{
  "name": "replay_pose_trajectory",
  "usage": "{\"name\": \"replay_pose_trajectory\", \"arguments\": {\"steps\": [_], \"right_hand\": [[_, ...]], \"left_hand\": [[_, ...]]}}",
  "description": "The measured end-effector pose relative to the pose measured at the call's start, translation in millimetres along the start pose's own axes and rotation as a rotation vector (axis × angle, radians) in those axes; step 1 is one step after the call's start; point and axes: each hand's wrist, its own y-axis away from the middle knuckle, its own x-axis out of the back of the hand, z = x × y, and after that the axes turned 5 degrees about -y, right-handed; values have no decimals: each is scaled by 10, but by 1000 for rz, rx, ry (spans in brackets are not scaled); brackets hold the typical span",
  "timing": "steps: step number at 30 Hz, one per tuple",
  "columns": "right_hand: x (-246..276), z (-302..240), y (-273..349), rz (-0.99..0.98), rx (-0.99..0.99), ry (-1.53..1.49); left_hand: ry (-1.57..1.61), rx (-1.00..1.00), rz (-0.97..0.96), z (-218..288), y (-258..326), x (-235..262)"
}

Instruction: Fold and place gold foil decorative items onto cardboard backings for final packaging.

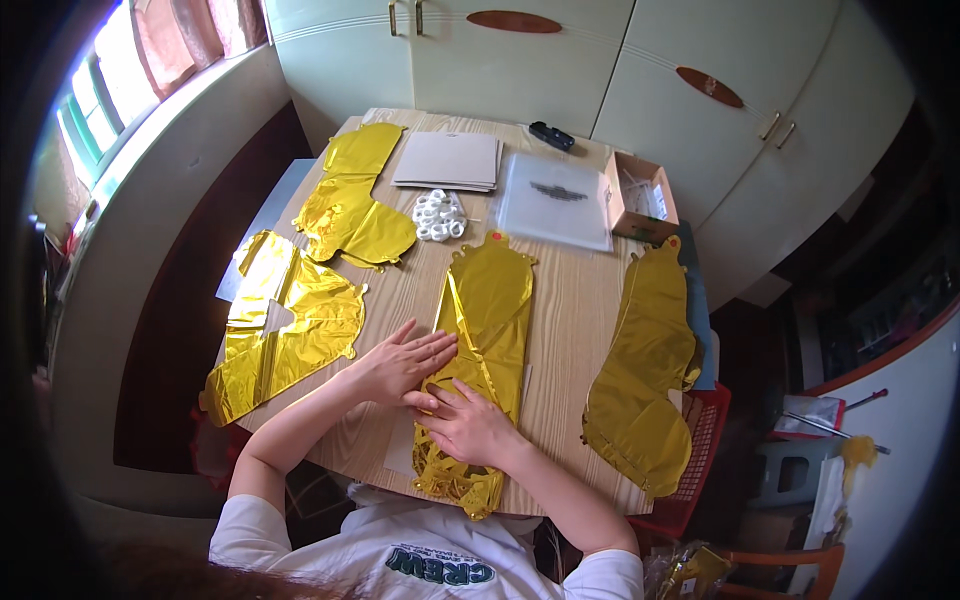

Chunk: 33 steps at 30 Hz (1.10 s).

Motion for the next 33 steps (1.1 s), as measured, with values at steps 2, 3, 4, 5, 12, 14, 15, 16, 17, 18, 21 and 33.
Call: {"name": "replay_pose_trajectory", "arguments": {"steps": [2, 3, 4, 5, 12, 14, 15, 16, 17, 18, 21, 33], "right_hand": [[11, -1, -10, -47, -26, 1], [19, -8, -9, -52, -26, 3], [26, -16, -9, -56, -26, 4], [30, -20, -8, -60, -25, 7], [3, 13, -21, -12, 11, 32], [-1, 11, -13, -32, 1, 30], [1, 8, -11, -35, -1, 28], [5, 4, -9, -39, -4, 26], [4, 1, -9, -42, -8, 22], [2, 6, -11, -45, -5, 27], [-8, 15, -14, -53, 0, 33], [-24, -15, 27, -79, 0, 11]], "left_hand": [[-56, 22, 17, -34, -38, -4], [-76, 41, 17, -37, -50, -7], [-97, 61, 17, -38, -58, -9], [-118, 80, 18, -44, -68, -9], [-212, 169, 5, -198, -251, 24], [-224, 205, -31, -247, -336, 30], [-218, 210, -19, -281, -368, 25], [-212, 215, -6, -321, -402, 13], [-206, 220, 4, -361, -433, -1], [-197, 226, 16, -404, -467, -13], [-184, 233, 29, -524, -547, -21], [-95, 227, -7, -815, -672, -13]]}}
